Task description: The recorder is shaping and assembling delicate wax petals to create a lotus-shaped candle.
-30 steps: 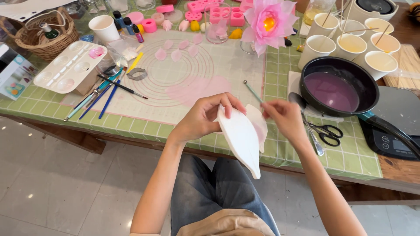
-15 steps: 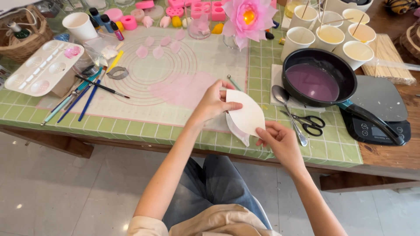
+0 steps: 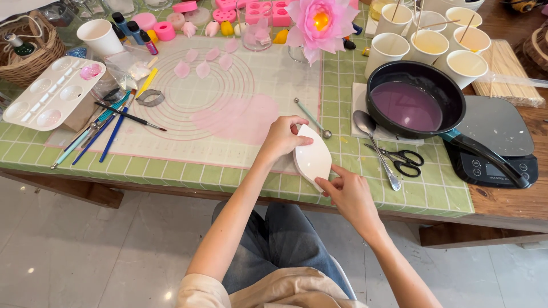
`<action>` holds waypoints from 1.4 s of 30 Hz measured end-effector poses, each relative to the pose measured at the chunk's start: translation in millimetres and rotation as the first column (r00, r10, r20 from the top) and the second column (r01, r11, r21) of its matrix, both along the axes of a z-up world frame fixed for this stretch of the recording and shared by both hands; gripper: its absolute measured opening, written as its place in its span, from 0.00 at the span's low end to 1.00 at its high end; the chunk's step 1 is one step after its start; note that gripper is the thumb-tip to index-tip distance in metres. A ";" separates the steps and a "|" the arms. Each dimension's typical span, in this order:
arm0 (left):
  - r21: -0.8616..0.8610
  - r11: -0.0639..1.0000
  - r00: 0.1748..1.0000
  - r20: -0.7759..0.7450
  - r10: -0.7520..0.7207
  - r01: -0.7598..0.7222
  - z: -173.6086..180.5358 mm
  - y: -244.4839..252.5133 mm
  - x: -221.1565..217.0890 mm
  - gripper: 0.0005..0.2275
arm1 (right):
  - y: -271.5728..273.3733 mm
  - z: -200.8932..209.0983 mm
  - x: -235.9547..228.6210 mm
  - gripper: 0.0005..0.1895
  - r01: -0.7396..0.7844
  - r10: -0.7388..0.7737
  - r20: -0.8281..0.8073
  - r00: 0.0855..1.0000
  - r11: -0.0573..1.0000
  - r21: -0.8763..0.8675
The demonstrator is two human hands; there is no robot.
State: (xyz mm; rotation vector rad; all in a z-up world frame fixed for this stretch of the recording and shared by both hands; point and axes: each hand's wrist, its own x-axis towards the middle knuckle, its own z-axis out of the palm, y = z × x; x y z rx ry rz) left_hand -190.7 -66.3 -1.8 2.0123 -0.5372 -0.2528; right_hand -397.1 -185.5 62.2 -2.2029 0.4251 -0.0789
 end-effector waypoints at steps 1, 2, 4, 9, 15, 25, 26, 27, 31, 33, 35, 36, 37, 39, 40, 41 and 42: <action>0.000 1.000 1.000 0.000 -0.001 0.001 -0.8 -0.4 1.2 0.25 | 0.7 -0.2 1.0 0.30 0.001 -0.001 0.000 1.000 1.000 0.000; 0.008 1.000 1.000 -0.004 0.005 -0.005 -1.6 -0.7 2.4 0.25 | 1.6 -0.4 2.0 0.29 -0.001 0.001 -0.005 1.000 1.000 -0.018; 0.015 1.000 1.000 -0.006 0.014 -0.013 -1.6 -1.2 3.8 0.26 | 0.7 -4.7 5.0 0.29 -0.004 0.004 -0.009 1.000 0.999 -0.038; 0.036 0.999 0.999 -0.032 0.018 -0.016 0.3 -0.7 0.6 0.25 | -0.5 -10.5 8.5 0.30 -0.010 0.011 0.007 1.000 0.995 -0.101; 0.021 0.999 0.999 0.031 0.030 -0.030 -7.6 -2.4 0.3 0.25 | 2.5 -8.1 8.6 0.29 -0.006 0.007 0.014 1.000 0.994 -0.111; 0.130 0.991 0.997 0.074 0.017 -0.026 -6.7 -6.2 -1.6 0.26 | -0.2 -6.4 4.6 0.26 -0.017 0.017 -0.004 1.000 0.995 -0.096; 0.119 0.992 0.995 0.098 0.023 -0.035 -4.8 -6.0 -3.1 0.27 | -2.5 -10.2 4.5 0.25 -0.013 0.013 -0.003 1.000 0.998 -0.055; 0.108 0.993 0.992 0.120 0.030 -0.043 -3.4 -5.4 -5.1 0.29 | -4.5 -14.4 3.8 0.24 -0.009 0.009 -0.003 1.000 1.000 -0.013; 0.088 0.993 0.984 0.164 0.061 -0.077 31.6 -2.2 -36.0 0.28 | -6.5 -14.2 3.5 0.22 -0.010 0.010 0.002 1.000 1.000 0.024; 0.110 0.980 0.923 0.367 0.113 -0.164 38.8 -1.1 -54.8 0.23 | -6.0 -12.9 3.4 0.22 -0.013 0.013 0.010 1.000 1.000 0.007; 0.076 0.995 0.897 0.440 0.027 -0.067 38.4 5.1 -73.9 0.14 | -10.4 -12.4 1.8 0.20 -0.015 0.017 0.045 0.999 0.999 -0.052; 0.051 0.998 0.856 0.514 -0.055 0.033 38.0 8.3 -83.3 0.05 | -12.3 -12.4 1.2 0.19 -0.014 0.023 0.081 0.996 0.994 -0.109; 0.050 0.998 0.858 0.510 -0.051 0.029 40.3 13.1 -90.4 0.05 | -15.7 -8.6 -2.5 0.19 -0.018 0.027 0.077 0.997 0.994 -0.110; 0.314 0.919 0.766 0.521 -0.377 0.238 46.6 23.6 -102.8 0.02 | -21.8 -0.3 -7.6 0.14 -0.058 0.146 0.292 0.945 0.956 -0.288; 0.315 0.920 0.766 0.523 -0.373 0.233 45.0 27.2 -104.3 0.02 | -25.5 2.6 -5.9 0.14 -0.063 0.150 0.294 0.944 0.956 -0.288; 0.324 0.907 0.687 0.596 -0.416 0.268 42.7 30.8 -106.8 0.02 | -29.0 4.9 -5.5 0.12 -0.134 0.279 0.373 0.885 0.920 -0.369; 0.336 0.892 0.598 0.662 -0.452 0.301 40.7 34.4 -109.3 0.03 | -32.5 7.3 -5.2 0.11 -0.193 0.404 0.435 0.804 0.870 -0.453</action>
